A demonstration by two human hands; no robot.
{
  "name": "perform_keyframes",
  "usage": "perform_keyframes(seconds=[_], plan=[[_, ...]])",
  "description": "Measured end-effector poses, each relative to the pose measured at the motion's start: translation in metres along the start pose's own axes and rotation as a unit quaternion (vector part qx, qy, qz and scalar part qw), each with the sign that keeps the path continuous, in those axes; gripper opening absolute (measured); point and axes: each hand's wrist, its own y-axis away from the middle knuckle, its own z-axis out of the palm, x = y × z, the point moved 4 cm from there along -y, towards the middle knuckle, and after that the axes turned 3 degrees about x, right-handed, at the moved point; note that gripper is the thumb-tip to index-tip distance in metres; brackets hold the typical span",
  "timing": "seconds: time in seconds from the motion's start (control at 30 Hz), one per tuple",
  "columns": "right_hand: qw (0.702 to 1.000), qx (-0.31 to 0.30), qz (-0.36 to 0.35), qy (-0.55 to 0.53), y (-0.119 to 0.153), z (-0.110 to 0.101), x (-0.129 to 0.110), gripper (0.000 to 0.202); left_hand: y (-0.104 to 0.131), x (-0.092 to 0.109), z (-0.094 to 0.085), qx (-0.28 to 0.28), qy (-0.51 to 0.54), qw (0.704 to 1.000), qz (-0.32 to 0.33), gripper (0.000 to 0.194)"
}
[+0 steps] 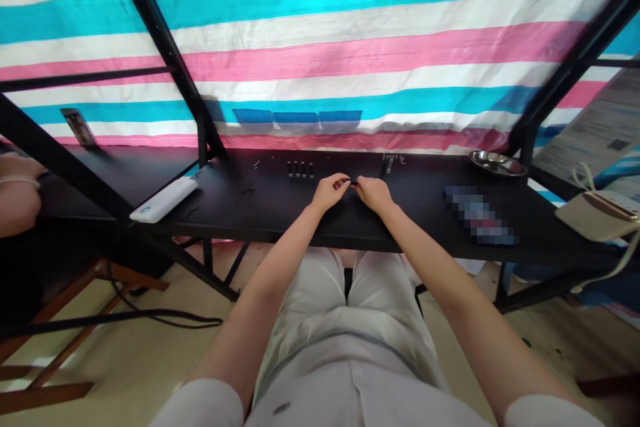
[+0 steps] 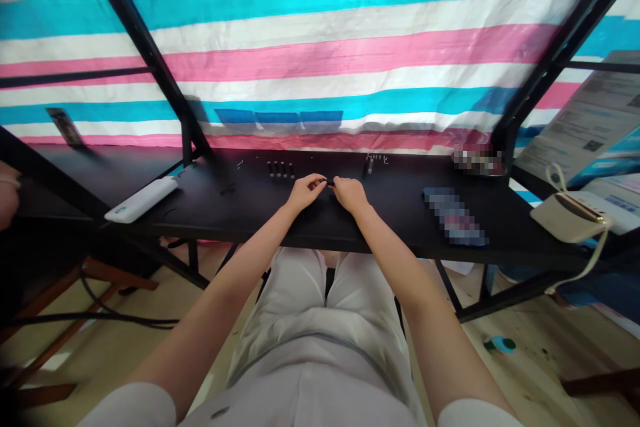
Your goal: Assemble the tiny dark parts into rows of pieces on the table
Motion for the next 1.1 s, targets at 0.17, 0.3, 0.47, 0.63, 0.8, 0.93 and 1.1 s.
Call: perform_keyframes(seconds=[0.17,0.3,0.47,0.63,0.8,0.93,1.1], plan=[[1.0,0.005,-0.002,-0.01,0.001,0.0,0.001,0.024,0.0,0.0,0.001,-0.012,0.019,1.0,-0.018,0.023],[1.0,0.018,0.0,-0.024,-0.001,0.002,-0.001,0.024,0.0,0.001,0.002,-0.013,0.029,0.999,-0.018,0.022],[0.999,0.03,-0.007,-0.039,-0.002,0.004,-0.005,0.028,-0.003,0.001,0.002,-0.028,0.041,0.998,-0.029,0.025],[1.0,0.018,0.002,-0.024,-0.001,0.006,-0.004,0.028,-0.003,-0.003,0.003,-0.042,0.06,0.996,-0.051,0.031],[0.999,0.014,-0.003,-0.03,-0.001,0.005,-0.005,0.027,-0.003,-0.007,0.005,-0.053,0.086,0.993,-0.061,0.031],[0.998,0.038,-0.01,-0.053,0.0,0.003,-0.007,0.026,-0.004,-0.008,0.003,-0.03,0.059,0.996,-0.064,0.029],[0.993,0.072,-0.024,-0.085,-0.001,0.003,-0.007,0.026,-0.004,-0.011,0.001,-0.008,-0.005,0.998,-0.059,0.023]])
